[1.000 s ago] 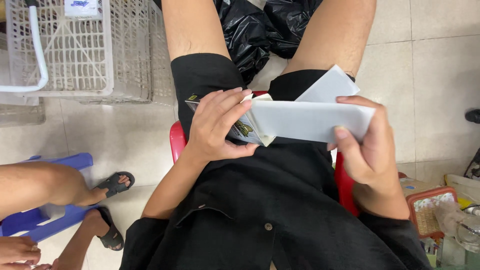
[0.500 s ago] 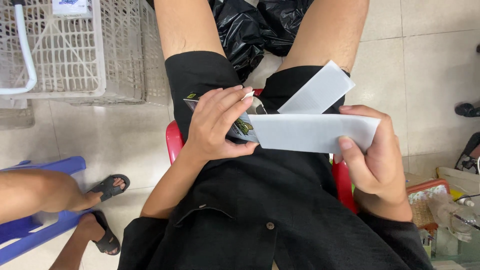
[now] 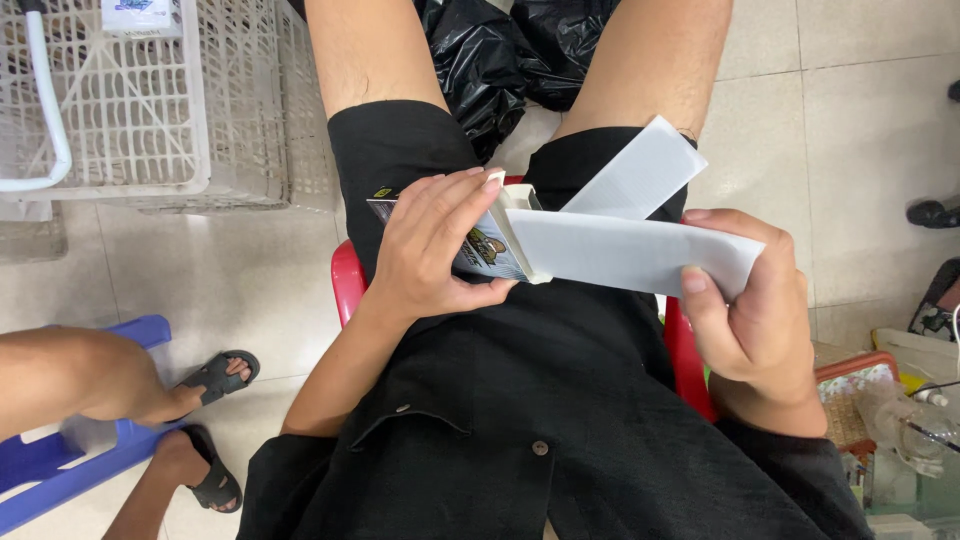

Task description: The recorder is unpacking and organizing mobile screen protectors and related accessories in a shop environment.

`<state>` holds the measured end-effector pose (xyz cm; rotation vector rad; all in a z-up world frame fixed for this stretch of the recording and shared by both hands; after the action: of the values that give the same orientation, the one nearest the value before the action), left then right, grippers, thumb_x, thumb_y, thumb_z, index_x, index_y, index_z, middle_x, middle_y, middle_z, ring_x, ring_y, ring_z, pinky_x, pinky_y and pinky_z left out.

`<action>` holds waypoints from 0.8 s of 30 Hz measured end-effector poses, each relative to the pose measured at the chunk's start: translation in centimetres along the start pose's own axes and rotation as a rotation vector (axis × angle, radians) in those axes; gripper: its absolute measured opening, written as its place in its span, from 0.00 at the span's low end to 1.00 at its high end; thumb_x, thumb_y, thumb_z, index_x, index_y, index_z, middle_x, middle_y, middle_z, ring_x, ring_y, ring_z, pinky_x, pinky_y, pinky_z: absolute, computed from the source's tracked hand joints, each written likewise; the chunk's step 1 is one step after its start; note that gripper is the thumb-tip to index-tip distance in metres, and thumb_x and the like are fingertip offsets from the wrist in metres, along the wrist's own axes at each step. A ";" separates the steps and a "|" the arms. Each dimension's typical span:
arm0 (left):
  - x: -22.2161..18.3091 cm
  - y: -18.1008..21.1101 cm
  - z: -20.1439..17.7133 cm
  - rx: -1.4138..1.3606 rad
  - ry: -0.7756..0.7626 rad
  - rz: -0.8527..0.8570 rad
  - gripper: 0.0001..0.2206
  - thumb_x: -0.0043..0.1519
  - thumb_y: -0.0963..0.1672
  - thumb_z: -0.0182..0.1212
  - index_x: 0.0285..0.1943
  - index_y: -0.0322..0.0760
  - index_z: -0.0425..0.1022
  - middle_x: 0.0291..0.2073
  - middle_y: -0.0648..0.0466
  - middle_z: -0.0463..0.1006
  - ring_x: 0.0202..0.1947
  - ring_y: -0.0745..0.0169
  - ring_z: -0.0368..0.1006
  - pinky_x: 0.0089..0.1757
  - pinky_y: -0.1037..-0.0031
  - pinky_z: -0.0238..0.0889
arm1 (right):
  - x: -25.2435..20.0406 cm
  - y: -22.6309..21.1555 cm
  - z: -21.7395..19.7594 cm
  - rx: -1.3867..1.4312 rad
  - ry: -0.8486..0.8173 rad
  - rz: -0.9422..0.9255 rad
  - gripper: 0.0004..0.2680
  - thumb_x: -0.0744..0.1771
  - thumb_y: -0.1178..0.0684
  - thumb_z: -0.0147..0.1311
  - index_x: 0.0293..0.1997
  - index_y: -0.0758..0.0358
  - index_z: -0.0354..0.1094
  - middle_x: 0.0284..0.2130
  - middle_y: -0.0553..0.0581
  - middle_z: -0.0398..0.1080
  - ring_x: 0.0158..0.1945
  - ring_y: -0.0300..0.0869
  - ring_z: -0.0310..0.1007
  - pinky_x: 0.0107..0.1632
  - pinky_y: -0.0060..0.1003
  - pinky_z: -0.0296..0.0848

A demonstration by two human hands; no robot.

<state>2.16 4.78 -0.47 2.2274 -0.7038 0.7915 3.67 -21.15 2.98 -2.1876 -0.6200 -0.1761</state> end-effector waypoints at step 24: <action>0.6 -0.5 0.9 -0.037 -0.197 -0.194 0.47 0.46 0.46 0.79 0.76 0.37 0.57 0.64 0.46 0.71 0.63 0.48 0.71 0.60 0.58 0.63 | 6.9 5.4 2.8 -0.095 -0.254 -0.069 0.23 0.70 0.50 0.57 0.73 0.66 0.57 0.63 0.65 0.68 0.59 0.51 0.74 0.55 0.41 0.76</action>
<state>3.19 4.32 -0.76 2.3180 -0.5775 0.4647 12.04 -19.28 -0.32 -2.3009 -0.8445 0.0389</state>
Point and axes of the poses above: each hand's wrist, its own x-axis towards the middle knuckle, its own z-axis out of the palm, y = z × x, the point moved 8 cm from there along x, towards the middle knuckle
